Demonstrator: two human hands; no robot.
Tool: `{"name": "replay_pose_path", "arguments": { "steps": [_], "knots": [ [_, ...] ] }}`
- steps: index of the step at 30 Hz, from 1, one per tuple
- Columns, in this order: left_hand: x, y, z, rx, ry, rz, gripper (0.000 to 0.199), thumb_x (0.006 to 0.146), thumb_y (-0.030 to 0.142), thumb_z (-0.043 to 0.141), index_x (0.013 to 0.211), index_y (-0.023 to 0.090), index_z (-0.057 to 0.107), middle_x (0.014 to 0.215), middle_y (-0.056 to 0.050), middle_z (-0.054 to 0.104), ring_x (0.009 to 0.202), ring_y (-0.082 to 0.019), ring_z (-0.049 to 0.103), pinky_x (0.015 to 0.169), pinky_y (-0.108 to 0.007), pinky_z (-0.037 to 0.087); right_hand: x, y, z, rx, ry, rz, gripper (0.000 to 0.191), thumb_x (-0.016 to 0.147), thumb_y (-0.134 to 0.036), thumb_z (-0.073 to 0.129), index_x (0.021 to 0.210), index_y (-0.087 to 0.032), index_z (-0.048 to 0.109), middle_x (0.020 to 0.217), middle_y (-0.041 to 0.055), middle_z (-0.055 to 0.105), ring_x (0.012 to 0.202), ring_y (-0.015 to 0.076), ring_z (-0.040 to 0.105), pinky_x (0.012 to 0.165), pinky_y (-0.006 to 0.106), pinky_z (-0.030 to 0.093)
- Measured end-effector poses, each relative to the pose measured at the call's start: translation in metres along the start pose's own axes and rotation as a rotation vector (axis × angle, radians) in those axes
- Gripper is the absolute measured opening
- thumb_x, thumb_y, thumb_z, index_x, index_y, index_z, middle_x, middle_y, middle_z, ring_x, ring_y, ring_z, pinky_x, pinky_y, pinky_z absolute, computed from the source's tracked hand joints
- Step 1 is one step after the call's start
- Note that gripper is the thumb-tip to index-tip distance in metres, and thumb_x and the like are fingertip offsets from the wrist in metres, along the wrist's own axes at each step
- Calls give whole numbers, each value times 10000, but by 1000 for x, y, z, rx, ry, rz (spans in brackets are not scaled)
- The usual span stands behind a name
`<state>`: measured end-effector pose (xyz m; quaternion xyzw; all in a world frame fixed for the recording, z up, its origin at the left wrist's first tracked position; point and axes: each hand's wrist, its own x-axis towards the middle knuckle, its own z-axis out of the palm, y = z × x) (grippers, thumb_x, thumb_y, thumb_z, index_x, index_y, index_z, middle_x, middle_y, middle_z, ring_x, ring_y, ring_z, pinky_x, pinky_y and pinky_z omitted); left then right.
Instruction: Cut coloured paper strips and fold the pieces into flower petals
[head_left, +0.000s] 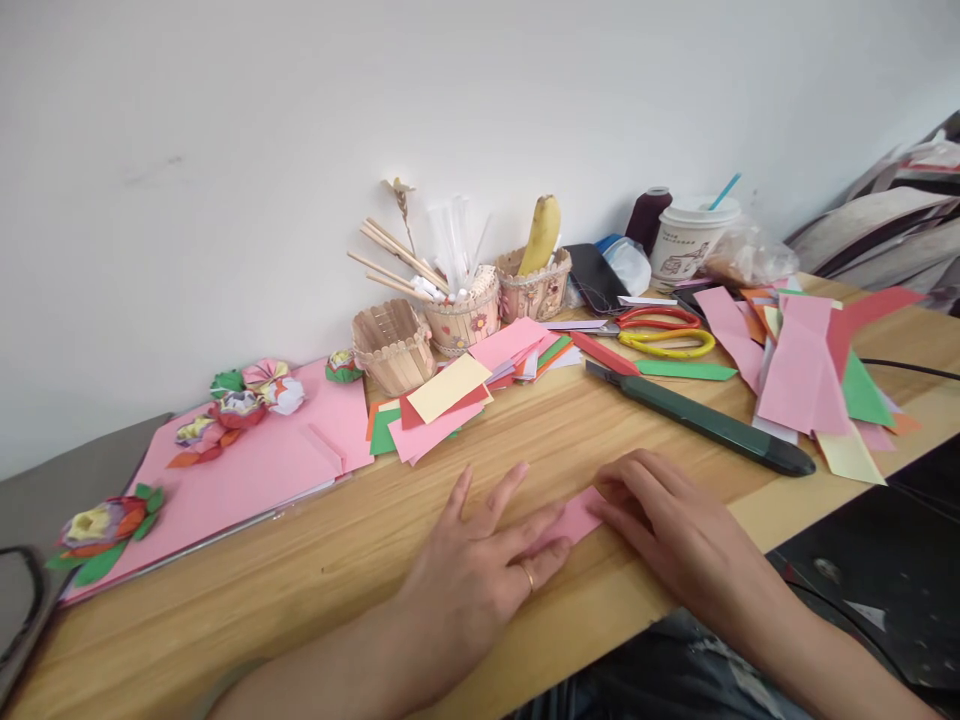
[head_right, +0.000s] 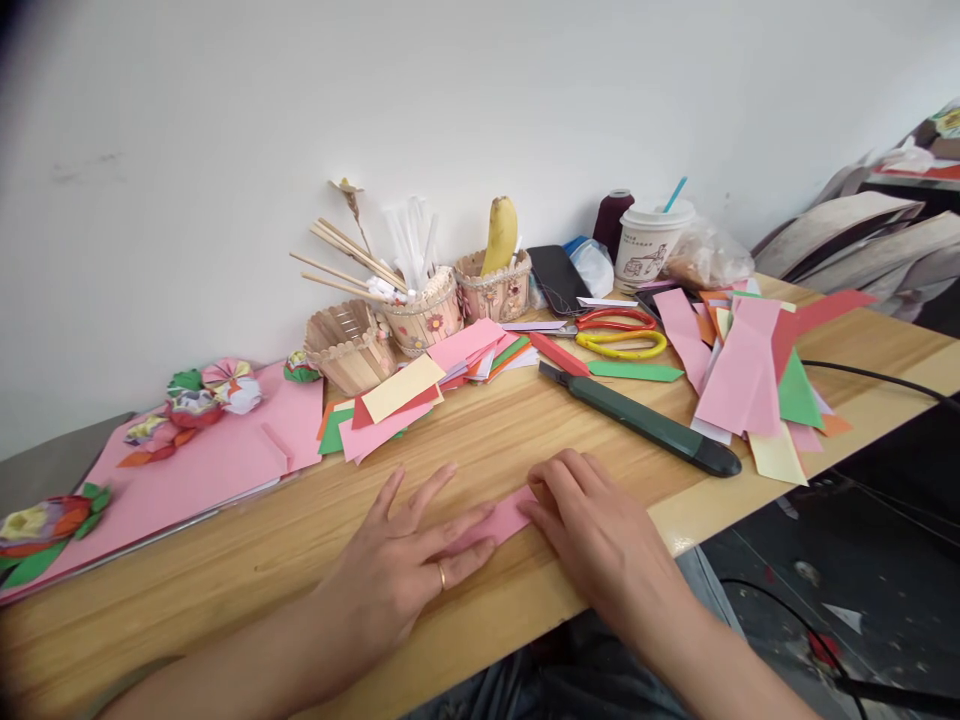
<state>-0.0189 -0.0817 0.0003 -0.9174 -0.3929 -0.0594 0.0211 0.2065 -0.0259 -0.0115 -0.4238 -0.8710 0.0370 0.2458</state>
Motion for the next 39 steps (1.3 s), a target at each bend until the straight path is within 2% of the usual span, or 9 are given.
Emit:
{"name": "replay_pose_path", "arguments": {
  "steps": [3,6,10,14,19,23,26,32,39],
  "knots": [
    [0,-1,-2,39,-36,14,463,958,128,324,1391,285,367,1478,47,345,1406,-312,83,1037,-627,252,-13,-11,-1,-82,120,-240,202,938,-256,433,1046,-177,585,986,86,676,942,211,610,804,352,486],
    [2,0,-6,61,-41,37,434,970,182,346,1397,261,359,1453,-4,394,1410,-294,114,1038,-632,253,-28,-18,-3,-124,84,-367,357,930,-327,456,1214,-133,552,1139,102,662,1067,222,589,871,373,475],
    [-2,7,-6,147,-10,55,406,971,148,307,1354,199,430,1415,-48,449,1407,-276,156,1058,-628,212,-37,-12,-6,-198,65,-322,393,936,-323,431,1274,-142,518,1201,89,636,1096,231,584,910,424,455],
    [-15,22,0,281,69,57,346,947,178,357,1214,128,571,1319,-139,538,1351,-365,274,1014,-694,172,-38,-3,-9,-219,64,-293,375,926,-307,442,1273,-189,523,1191,57,644,1135,233,558,988,455,386],
    [-22,28,-3,354,127,8,345,947,196,339,1165,166,604,1254,-139,586,1299,-369,345,999,-710,128,-36,-7,-8,-277,86,-300,350,915,-323,454,1211,-175,567,1193,64,640,1154,242,536,1026,465,323],
    [-11,19,-7,328,35,-42,387,976,203,284,1282,237,519,1375,-82,492,1295,-350,350,938,-698,283,-28,-14,-4,-194,21,-432,516,912,-440,457,1340,-151,457,1304,95,563,1239,235,468,1031,452,348],
    [-3,11,-5,315,-1,-95,431,978,160,240,1349,244,441,1411,-42,454,1307,-326,344,919,-687,341,-17,-14,0,-119,-63,-425,608,910,-495,438,1404,-146,371,1345,113,515,1267,249,439,1031,482,358],
    [-2,5,-5,265,-30,-84,400,974,174,283,1325,161,473,1342,-95,527,1282,-275,410,1030,-659,241,1,15,0,-99,-146,-315,572,925,-495,396,1407,-188,375,1392,109,455,1295,258,398,1055,548,296],
    [-4,0,1,119,157,-101,406,904,71,309,1205,121,576,1235,-87,616,1270,-278,432,1079,-611,142,2,44,-4,-177,-190,-289,631,920,-526,381,1439,-174,307,1443,121,380,1332,271,331,1051,563,289]
  ]
}}
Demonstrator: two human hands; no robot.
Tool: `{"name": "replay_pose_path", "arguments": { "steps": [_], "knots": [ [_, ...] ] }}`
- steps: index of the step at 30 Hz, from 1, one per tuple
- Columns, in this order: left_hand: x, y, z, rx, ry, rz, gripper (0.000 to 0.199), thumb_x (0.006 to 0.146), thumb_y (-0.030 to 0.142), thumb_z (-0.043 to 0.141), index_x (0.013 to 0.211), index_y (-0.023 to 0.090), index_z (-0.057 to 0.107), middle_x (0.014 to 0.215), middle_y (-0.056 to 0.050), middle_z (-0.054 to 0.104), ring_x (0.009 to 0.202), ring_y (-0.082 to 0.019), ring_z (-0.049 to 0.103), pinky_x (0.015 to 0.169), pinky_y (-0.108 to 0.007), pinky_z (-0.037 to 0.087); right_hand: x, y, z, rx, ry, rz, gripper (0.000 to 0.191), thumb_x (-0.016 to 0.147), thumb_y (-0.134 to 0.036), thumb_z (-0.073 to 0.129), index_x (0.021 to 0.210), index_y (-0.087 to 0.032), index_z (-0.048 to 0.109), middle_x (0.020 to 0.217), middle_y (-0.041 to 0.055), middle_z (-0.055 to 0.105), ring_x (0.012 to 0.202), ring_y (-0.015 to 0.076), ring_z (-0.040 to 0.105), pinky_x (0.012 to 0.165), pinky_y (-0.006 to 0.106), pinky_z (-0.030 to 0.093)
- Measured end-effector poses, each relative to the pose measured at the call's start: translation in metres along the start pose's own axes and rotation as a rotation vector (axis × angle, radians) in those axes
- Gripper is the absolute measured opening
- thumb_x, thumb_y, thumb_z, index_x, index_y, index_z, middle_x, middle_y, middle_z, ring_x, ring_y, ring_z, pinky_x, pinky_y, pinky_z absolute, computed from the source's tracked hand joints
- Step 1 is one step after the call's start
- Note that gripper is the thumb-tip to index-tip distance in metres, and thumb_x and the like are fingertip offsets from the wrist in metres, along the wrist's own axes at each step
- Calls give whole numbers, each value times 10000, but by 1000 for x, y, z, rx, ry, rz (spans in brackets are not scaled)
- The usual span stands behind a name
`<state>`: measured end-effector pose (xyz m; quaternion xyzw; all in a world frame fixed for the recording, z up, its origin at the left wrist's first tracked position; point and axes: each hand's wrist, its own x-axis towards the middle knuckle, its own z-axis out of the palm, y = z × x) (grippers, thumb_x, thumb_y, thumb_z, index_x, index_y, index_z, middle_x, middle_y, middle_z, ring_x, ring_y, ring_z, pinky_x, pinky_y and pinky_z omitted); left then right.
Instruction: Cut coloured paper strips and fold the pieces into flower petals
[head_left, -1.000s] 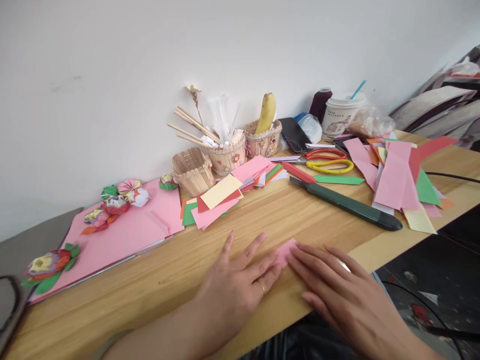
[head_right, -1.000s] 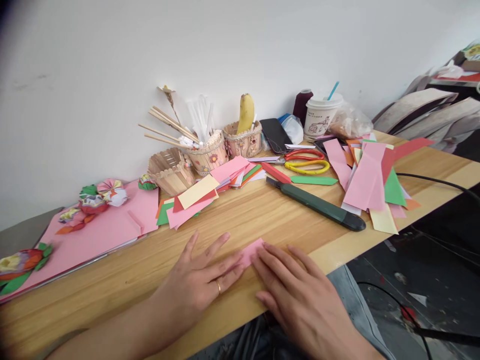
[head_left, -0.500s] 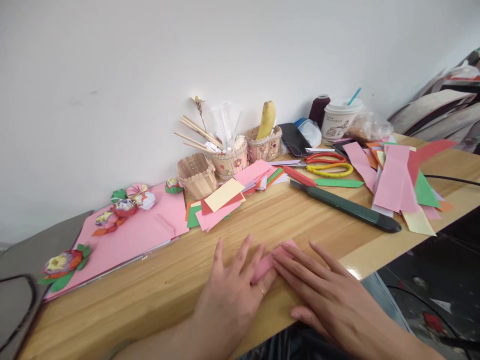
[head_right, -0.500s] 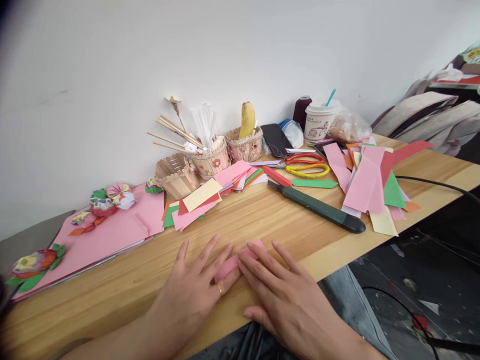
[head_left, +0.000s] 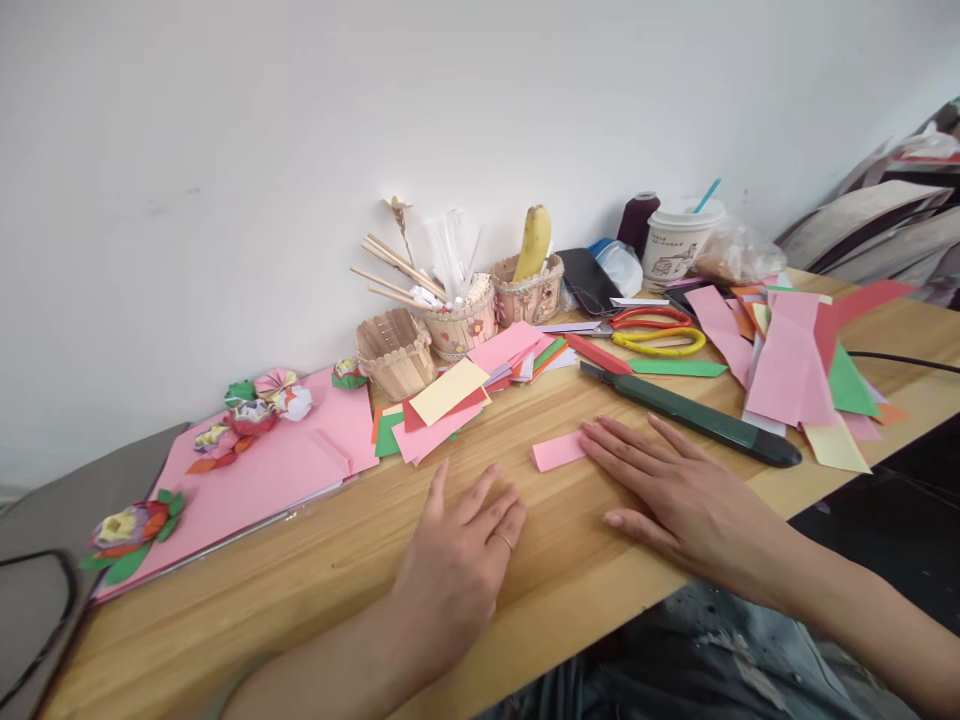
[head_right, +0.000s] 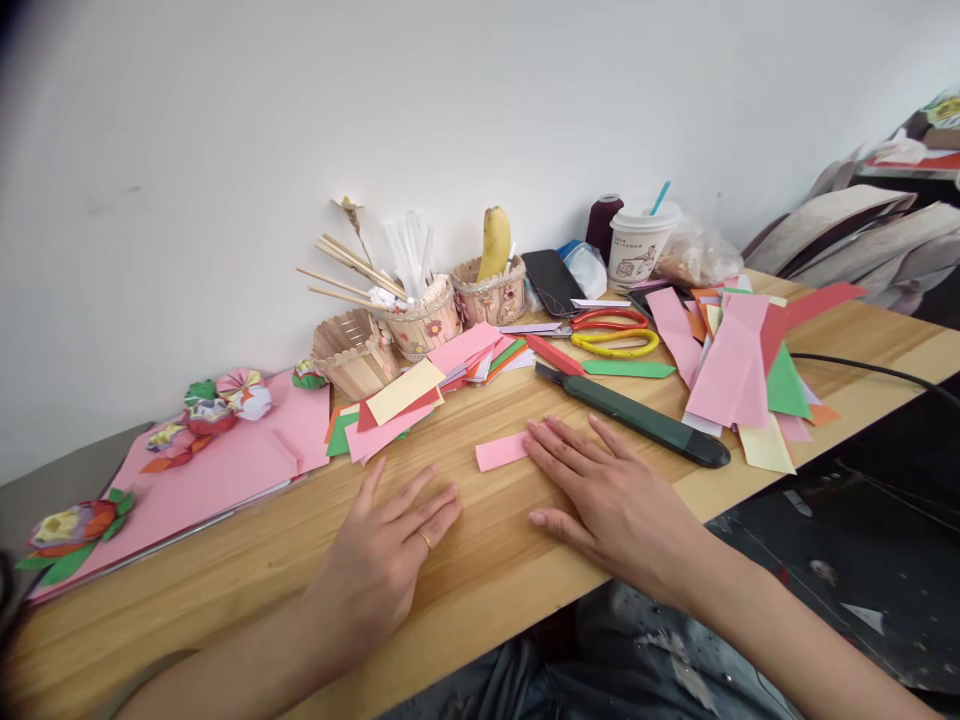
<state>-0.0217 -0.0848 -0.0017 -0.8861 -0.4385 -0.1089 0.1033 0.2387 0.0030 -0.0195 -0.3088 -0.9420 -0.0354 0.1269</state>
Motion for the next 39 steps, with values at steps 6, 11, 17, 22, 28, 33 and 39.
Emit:
{"name": "replay_pose_path", "arguments": {
  "steps": [6,11,17,22,28,33,39],
  "knots": [
    [10,-10,0,60,29,63,556,857,-19,251,1392,93,357,1427,-93,423,1396,-265,204,1092,-572,137,8,-24,-4,7,64,-31,680,848,-621,452,1345,-158,480,1419,235,379,1319,380,311,999,577,348],
    [9,-11,3,171,-65,71,436,932,83,256,1319,67,458,1368,-109,494,1321,-250,370,1098,-529,167,21,-58,-7,128,11,-91,729,844,-644,431,1379,-149,433,1410,225,400,1336,356,294,1025,549,335],
    [-1,-1,-1,361,-5,127,408,906,110,300,1171,-6,588,1259,-179,576,1201,-279,516,994,-452,358,23,-57,-3,120,-12,-94,562,916,-535,392,1360,-196,458,1427,168,396,1335,317,313,1033,570,311],
    [-3,3,-5,424,-14,158,414,854,97,347,1163,2,606,1229,-165,600,1152,-260,566,943,-364,435,22,-45,-6,134,-49,-131,495,947,-462,376,1373,-217,436,1446,119,372,1344,280,302,1054,564,282],
    [-5,3,-4,450,-15,153,392,828,136,412,1124,10,636,1181,-169,630,1104,-276,598,914,-377,468,14,-30,-7,128,-62,-108,452,963,-377,362,1399,-262,386,1461,59,346,1338,257,317,1064,588,242],
    [-8,9,-6,442,-7,113,386,825,125,407,1101,18,656,1160,-173,641,1074,-285,614,853,-386,497,6,-16,-7,127,-56,-26,435,966,-352,330,1397,-312,379,1463,30,340,1333,277,320,1038,653,223],
    [-15,21,-16,453,-10,50,388,793,120,414,1049,21,688,1103,-177,666,990,-292,651,785,-385,515,7,-17,-6,102,-39,16,426,971,-360,302,1367,-277,433,1446,25,364,1320,285,343,998,659,304]
  ]
}}
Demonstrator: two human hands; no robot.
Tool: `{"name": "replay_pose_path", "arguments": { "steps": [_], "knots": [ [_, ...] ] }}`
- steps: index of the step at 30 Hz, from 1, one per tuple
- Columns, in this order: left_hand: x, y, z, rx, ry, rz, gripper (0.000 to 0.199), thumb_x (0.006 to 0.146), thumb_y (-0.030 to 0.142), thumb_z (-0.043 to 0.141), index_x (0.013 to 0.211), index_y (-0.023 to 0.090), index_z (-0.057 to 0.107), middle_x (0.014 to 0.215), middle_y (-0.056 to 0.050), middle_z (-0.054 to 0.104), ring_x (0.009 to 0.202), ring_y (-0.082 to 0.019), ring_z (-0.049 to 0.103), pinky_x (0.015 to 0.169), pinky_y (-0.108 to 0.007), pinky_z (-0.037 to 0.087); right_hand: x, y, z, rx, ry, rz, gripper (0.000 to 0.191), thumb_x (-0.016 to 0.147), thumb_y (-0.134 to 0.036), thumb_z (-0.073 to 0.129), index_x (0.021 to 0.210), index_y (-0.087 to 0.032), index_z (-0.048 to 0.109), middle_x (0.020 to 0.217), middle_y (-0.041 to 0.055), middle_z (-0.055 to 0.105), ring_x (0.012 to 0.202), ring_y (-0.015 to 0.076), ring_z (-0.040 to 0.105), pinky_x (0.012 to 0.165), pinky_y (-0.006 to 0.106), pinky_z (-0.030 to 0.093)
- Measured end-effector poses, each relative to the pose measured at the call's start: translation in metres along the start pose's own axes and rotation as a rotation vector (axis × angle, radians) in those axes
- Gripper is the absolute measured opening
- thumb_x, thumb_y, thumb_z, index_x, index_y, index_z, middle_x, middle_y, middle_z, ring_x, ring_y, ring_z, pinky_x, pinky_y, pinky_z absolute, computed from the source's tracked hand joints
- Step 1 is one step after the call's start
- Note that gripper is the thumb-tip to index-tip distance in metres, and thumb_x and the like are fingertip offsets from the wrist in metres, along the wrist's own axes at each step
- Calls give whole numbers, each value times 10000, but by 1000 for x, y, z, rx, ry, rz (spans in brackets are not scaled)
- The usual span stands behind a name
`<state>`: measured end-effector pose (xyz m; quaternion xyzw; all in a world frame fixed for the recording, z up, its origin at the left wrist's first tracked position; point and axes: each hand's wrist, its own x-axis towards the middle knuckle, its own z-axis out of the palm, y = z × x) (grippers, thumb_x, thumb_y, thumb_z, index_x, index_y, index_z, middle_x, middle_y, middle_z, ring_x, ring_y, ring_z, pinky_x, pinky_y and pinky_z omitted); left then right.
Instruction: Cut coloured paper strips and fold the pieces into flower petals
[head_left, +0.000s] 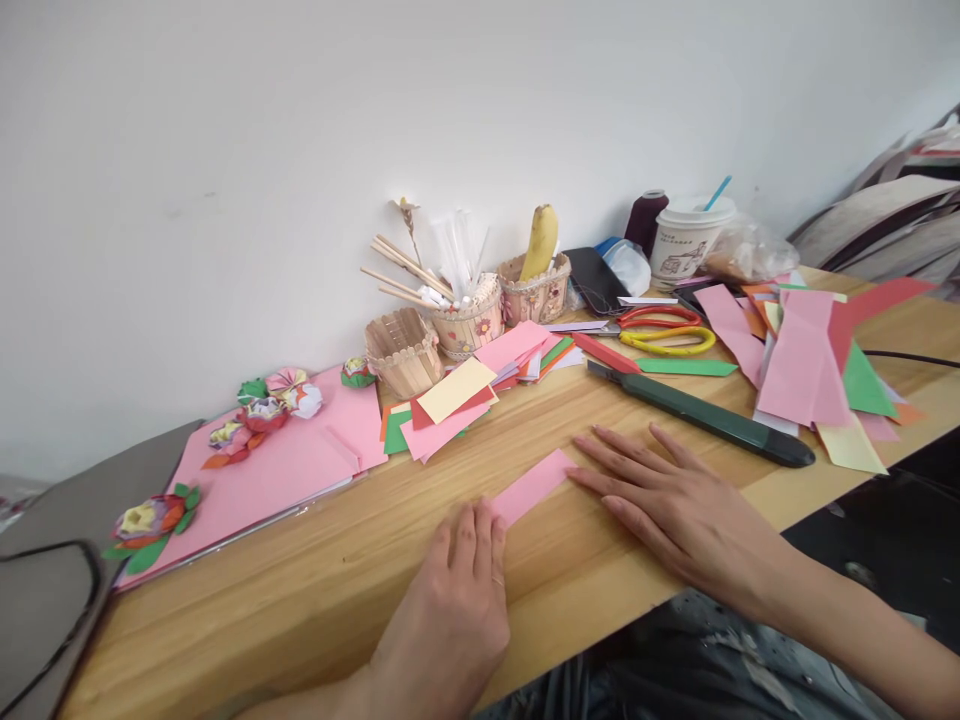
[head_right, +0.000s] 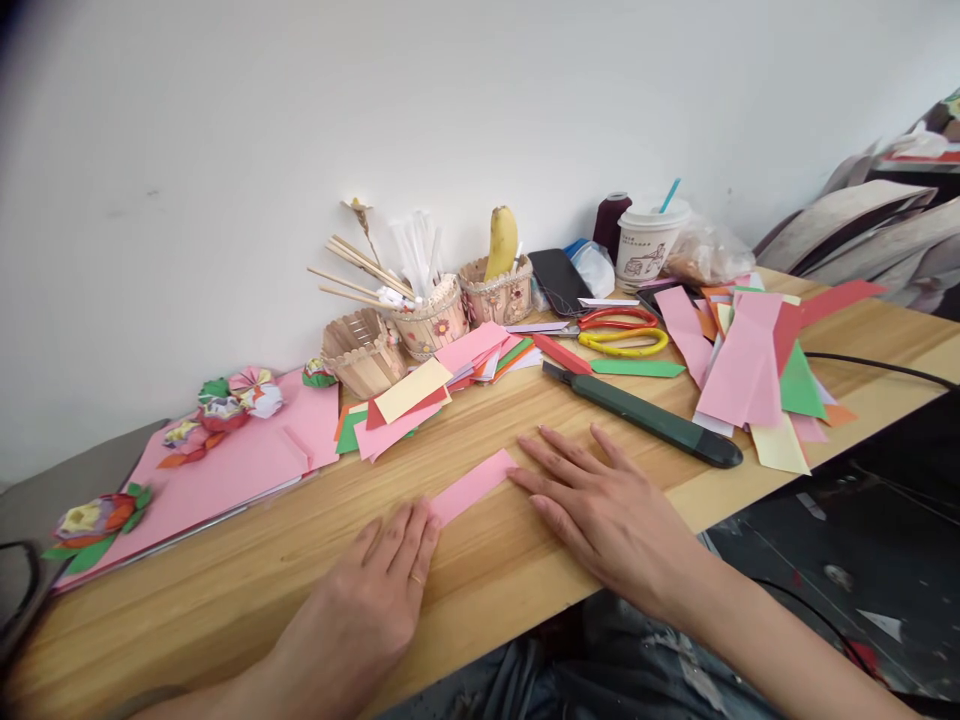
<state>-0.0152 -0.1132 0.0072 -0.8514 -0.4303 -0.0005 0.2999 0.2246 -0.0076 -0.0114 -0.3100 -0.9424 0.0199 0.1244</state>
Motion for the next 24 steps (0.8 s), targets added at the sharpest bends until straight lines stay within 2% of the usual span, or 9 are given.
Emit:
{"name": "replay_pose_path", "arguments": {
  "steps": [4,7,9,12,14,17,18,21,24],
  "knots": [
    [-3,2,-2,10,6,-38,384,797,114,397,1009,37,707,1069,-165,682,947,-278,668,708,-355,527,1,-1,1,22,26,4,417,964,-338,323,1339,-243,479,1418,33,416,1304,275,374,999,610,354],
    [-3,1,-1,-5,14,-38,370,805,117,403,996,47,713,1059,-159,688,930,-269,671,692,-349,530,3,-1,3,37,102,34,388,942,-321,386,1285,-223,537,1354,46,512,1277,259,426,1008,545,384],
    [-2,-2,-1,-34,9,-27,359,805,114,416,1002,59,711,1060,-149,692,927,-261,669,686,-343,534,9,-2,5,69,158,83,384,920,-328,439,1248,-171,560,1298,90,567,1227,259,485,988,497,422],
    [0,-7,0,-72,-31,-17,350,803,106,435,1026,83,703,1106,-127,680,931,-249,662,688,-335,540,22,-3,7,158,180,129,407,861,-369,548,1184,-123,574,1262,153,578,1163,285,527,941,484,458],
    [4,-10,0,-66,-65,-44,357,798,88,442,1055,98,691,1155,-118,659,929,-244,656,686,-330,542,30,-4,6,195,177,131,316,821,-346,608,1065,-145,607,1232,150,589,1139,282,535,917,462,475],
    [13,-15,0,-51,-52,-117,394,789,39,437,1114,88,654,1180,-127,642,943,-241,642,707,-326,543,34,-7,6,206,196,139,55,817,-223,601,858,-189,589,1103,100,644,1031,219,588,836,364,517],
    [16,-17,0,-59,-31,-136,401,790,27,436,1133,72,637,1134,-132,660,914,-237,644,692,-323,544,33,-9,5,208,206,144,11,825,-191,581,824,-199,573,1030,79,661,961,195,609,785,333,529],
    [21,-21,-2,-144,27,-169,401,823,31,441,1203,26,566,850,-97,686,705,-209,634,534,-295,516,29,-19,4,191,254,172,78,867,-173,501,814,-208,546,887,55,664,791,171,623,645,302,531],
    [21,-21,-4,-376,54,-194,421,891,119,420,1302,34,462,762,-64,659,646,-201,618,478,-284,491,24,-35,0,93,386,152,112,875,-179,465,787,-199,531,1010,114,650,898,227,608,692,360,523]
  ]
}}
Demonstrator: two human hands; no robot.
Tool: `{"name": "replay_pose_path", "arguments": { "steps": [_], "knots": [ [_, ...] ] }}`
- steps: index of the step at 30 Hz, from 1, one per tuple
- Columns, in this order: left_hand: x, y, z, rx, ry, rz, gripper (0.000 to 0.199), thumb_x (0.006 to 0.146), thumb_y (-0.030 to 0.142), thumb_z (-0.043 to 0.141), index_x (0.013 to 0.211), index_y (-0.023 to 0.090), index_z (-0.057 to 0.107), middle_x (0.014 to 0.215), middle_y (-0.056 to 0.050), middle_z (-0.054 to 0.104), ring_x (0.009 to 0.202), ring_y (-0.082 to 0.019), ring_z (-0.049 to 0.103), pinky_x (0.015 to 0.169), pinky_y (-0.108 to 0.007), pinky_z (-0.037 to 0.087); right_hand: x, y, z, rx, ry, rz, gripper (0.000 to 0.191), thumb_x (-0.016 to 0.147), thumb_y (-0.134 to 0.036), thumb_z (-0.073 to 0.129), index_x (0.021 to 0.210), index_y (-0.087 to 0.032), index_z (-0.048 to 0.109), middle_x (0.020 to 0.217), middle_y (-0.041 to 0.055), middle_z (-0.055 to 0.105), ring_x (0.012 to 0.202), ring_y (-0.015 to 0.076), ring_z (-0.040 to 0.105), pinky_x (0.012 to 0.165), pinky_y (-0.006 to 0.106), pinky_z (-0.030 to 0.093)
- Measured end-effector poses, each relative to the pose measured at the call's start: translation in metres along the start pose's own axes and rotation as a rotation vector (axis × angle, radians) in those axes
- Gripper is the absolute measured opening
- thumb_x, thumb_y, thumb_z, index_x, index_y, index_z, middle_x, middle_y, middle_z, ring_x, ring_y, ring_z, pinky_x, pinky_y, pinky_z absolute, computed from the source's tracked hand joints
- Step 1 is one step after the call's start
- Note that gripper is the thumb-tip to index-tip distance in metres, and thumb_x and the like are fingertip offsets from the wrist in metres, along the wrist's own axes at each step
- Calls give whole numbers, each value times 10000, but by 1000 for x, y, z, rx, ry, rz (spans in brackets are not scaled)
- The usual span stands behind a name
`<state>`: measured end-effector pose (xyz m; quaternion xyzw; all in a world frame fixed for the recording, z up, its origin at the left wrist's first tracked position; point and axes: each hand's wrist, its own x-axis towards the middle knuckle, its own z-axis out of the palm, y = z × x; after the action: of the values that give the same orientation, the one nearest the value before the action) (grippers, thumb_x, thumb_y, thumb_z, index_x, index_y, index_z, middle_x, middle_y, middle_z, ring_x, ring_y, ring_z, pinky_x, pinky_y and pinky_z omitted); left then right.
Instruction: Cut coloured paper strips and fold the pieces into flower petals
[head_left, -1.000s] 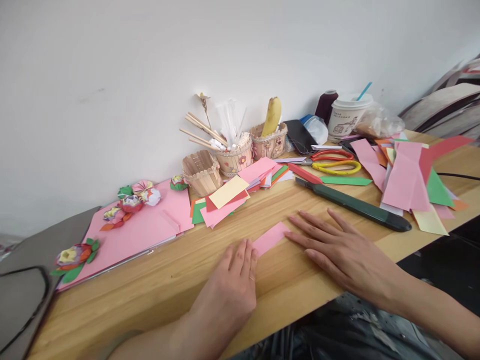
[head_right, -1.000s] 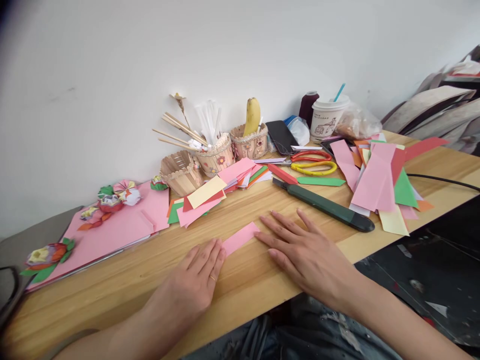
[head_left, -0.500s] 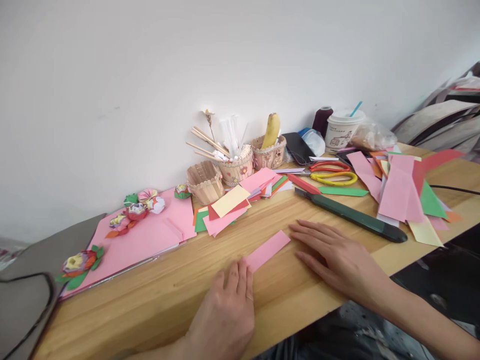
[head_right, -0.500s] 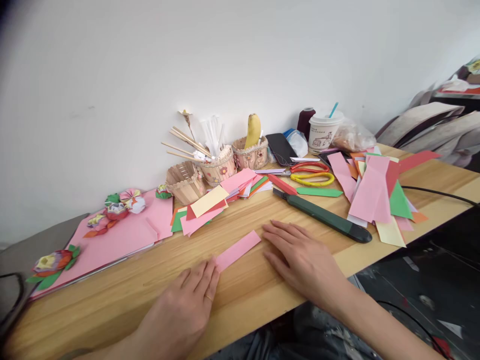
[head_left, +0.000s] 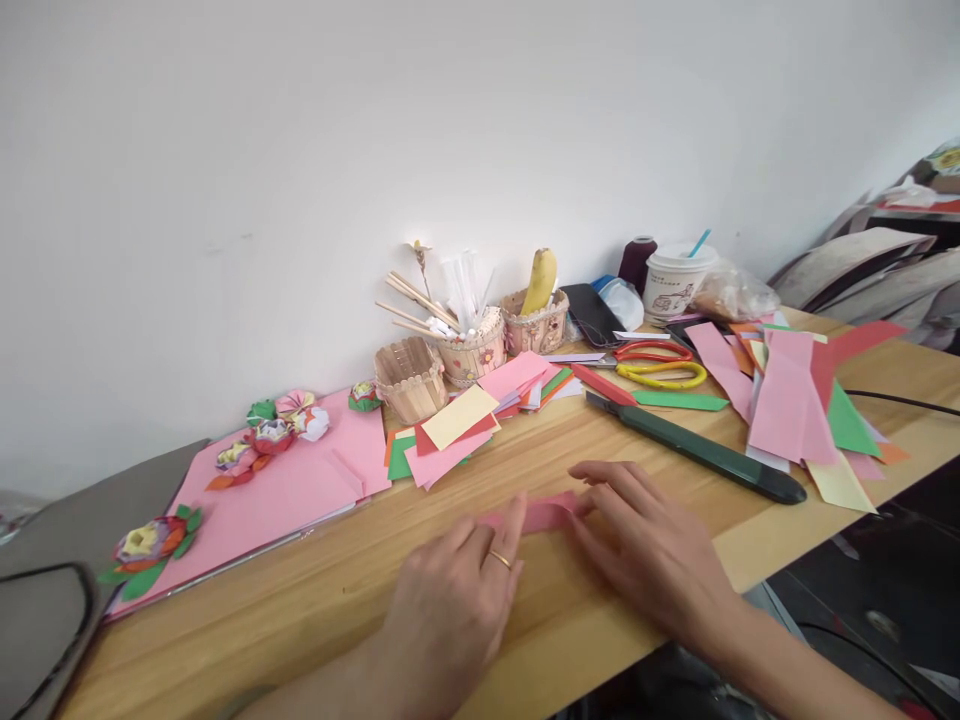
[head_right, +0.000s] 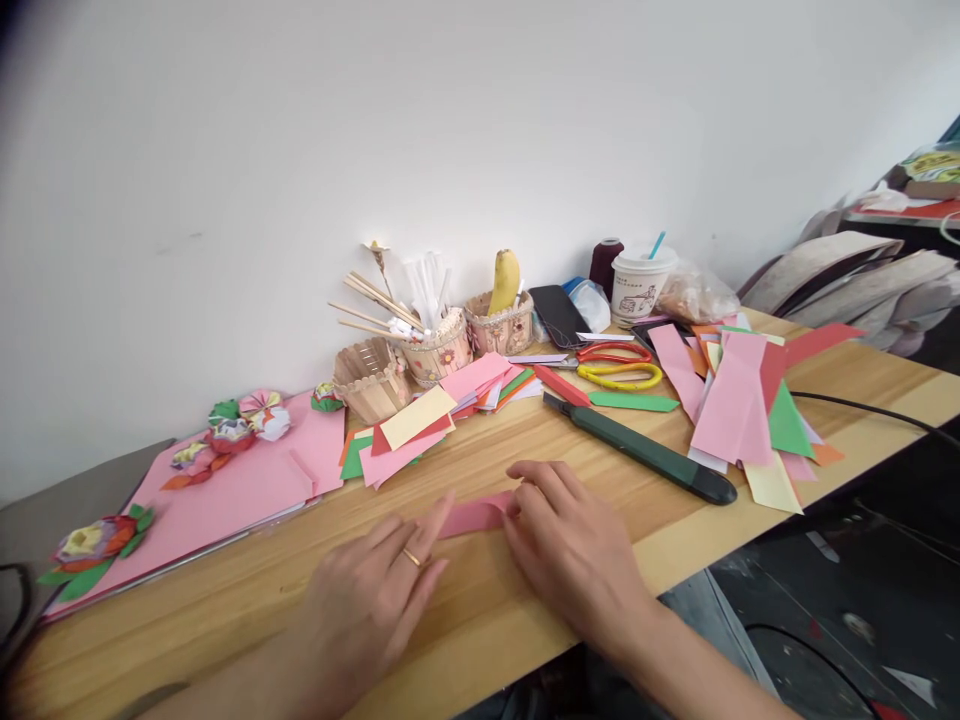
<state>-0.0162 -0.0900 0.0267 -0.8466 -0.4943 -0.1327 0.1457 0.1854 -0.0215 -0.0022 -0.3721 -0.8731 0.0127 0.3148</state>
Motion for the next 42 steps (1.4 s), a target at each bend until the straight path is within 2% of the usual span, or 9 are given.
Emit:
{"name": "replay_pose_path", "arguments": {
  "steps": [4,7,10,14,19,25,31,35,42],
  "knots": [
    [2,1,-1,-437,-74,-56,399,927,190,399,1312,111,469,955,-89,688,839,-204,647,689,-308,544,-6,-22,-4,-108,127,-203,151,870,-123,451,768,-186,543,1009,125,657,792,196,620,635,308,511],
    [6,1,-1,-776,-120,-146,326,939,161,405,1215,190,576,1043,-50,688,920,-157,641,823,-271,518,-10,-31,-2,-52,18,-297,187,912,-120,392,897,-162,574,975,109,660,728,168,627,587,277,515],
    [9,0,2,-934,-127,-235,300,931,129,442,1140,226,634,1025,-10,697,911,-130,640,848,-239,499,-11,-34,1,57,-85,-234,176,935,-188,397,910,-153,568,960,111,635,757,171,632,604,278,533],
    [7,-2,10,-877,-134,-271,314,853,61,549,1079,247,664,963,21,695,889,-136,625,824,-247,497,-8,-34,0,229,-223,-127,98,888,-175,469,896,-172,566,949,87,595,794,168,619,627,265,536],
    [5,-2,16,-847,-123,-289,296,818,25,579,1010,225,685,918,7,677,854,-145,615,777,-255,500,-9,-27,-6,372,-358,-119,278,857,-80,426,1080,-183,556,1065,92,566,912,164,595,751,275,530],
    [6,-2,18,-796,-119,-304,195,825,64,608,944,193,694,864,-6,691,825,-164,625,752,-279,506,-18,-13,-4,323,-334,-165,328,903,-110,427,1187,-236,534,1055,63,611,908,164,598,739,282,517],
    [5,-4,22,-720,-54,-227,130,845,86,591,869,172,685,823,-4,687,794,-147,620,740,-269,507,-14,-5,-8,256,-277,-239,191,929,-159,421,970,-201,604,943,59,650,834,167,589,692,290,497],
    [4,-5,24,-711,-29,-203,130,862,94,567,850,165,674,803,-6,676,771,-142,608,724,-264,502,-2,-2,-8,223,-232,-308,171,925,-191,461,887,-195,627,955,63,663,896,197,572,762,345,475],
    [0,-5,28,-611,47,-85,199,908,116,491,861,168,677,778,-23,631,753,-155,553,679,-272,483,12,2,-5,326,-386,-208,223,938,-233,445,829,-195,636,836,45,629,766,156,566,659,289,461]
  ]
}}
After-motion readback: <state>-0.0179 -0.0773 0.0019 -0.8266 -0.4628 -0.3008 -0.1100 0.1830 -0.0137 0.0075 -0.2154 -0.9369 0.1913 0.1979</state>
